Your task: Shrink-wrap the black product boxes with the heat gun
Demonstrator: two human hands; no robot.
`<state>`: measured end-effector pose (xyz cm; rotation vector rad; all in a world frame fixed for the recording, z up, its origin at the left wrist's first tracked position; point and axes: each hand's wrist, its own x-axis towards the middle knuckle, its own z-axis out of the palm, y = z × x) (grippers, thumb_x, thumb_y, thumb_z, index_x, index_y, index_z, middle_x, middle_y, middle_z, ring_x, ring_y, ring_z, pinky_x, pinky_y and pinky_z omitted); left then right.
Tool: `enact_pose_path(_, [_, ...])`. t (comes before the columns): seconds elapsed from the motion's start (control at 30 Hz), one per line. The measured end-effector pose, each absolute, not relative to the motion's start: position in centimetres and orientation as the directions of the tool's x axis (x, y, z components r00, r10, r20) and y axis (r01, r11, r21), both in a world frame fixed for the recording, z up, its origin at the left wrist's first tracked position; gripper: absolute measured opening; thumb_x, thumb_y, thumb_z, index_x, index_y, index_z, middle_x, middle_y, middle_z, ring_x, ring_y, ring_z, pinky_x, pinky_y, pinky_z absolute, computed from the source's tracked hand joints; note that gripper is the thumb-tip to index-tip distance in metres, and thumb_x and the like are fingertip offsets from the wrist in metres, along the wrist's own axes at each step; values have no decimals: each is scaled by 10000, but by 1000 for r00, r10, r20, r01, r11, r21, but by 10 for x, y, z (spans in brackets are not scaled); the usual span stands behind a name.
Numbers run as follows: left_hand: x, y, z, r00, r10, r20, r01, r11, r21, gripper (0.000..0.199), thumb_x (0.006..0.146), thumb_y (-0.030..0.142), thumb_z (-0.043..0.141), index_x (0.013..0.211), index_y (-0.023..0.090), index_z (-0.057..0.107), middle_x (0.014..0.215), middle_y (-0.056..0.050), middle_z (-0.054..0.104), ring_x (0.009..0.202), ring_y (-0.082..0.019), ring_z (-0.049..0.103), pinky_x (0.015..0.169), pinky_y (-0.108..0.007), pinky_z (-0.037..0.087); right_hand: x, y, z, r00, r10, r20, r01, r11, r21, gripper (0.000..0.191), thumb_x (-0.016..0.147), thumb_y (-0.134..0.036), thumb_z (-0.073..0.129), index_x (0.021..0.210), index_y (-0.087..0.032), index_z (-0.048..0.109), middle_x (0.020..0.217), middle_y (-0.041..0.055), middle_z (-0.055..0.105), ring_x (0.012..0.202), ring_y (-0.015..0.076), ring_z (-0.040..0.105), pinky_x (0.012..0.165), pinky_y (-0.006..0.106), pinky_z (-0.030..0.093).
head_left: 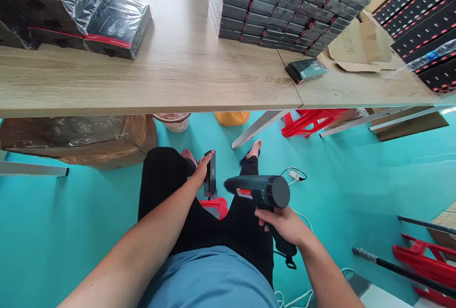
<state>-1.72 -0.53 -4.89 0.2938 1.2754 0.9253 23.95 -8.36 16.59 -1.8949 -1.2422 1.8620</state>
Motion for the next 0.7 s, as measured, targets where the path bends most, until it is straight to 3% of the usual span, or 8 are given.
enact_pose_path(0.1, [-21, -4, -31, 95, 691, -716, -587, 620, 520, 581, 792, 675, 630, 1056, 157, 634, 846, -89, 685, 731, -214, 661, 656, -322, 536, 247, -97, 161, -28, 715, -699, 190, -683, -706, 360, 749, -459, 813, 940, -161, 747, 747, 45, 707, 640, 170, 618, 599, 305, 528])
enact_pose_path(0.23, [-27, -7, -7, 268, 795, -544, -716, 542, 440, 691, 826, 707, 515, 1208, 145, 636, 1011, -157, 720, 891, -284, 700, 757, -415, 572, 254, -108, 163, -91, 714, -694, -115, -700, -705, 419, 742, -424, 837, 1055, -160, 748, 869, 64, 727, 684, 166, 638, 564, 270, 533])
enact_pose_path(0.33, [-28, -8, 1, 281, 803, -526, -697, 547, 463, 760, 825, 742, 485, 1266, 141, 635, 998, -163, 733, 898, -312, 706, 762, -443, 570, 254, -113, 165, -133, 715, -686, -164, -699, -696, 410, 750, -403, 835, 1065, -154, 752, 872, 67, 728, 683, 161, 647, 560, 258, 537])
enact_pose_path(0.53, [-27, -10, -5, 325, 698, -638, -516, 696, 499, 808, 797, 792, 446, 1211, 139, 684, 942, -157, 749, 803, -309, 711, 705, -426, 566, 248, -104, 150, -109, 738, -666, -217, -671, -709, 378, 750, -385, 836, 1031, -147, 750, 849, 61, 728, 666, 155, 642, 544, 250, 540])
enact_pose_path(0.7, [-27, -13, -10, 392, 630, -670, -500, 758, 419, 723, 800, 735, 457, 1102, 134, 722, 869, -166, 753, 777, -327, 717, 669, -432, 565, 241, -88, 142, -34, 726, -687, -357, -651, -670, 360, 700, -362, 859, 961, -137, 755, 808, 52, 716, 647, 141, 631, 521, 231, 530])
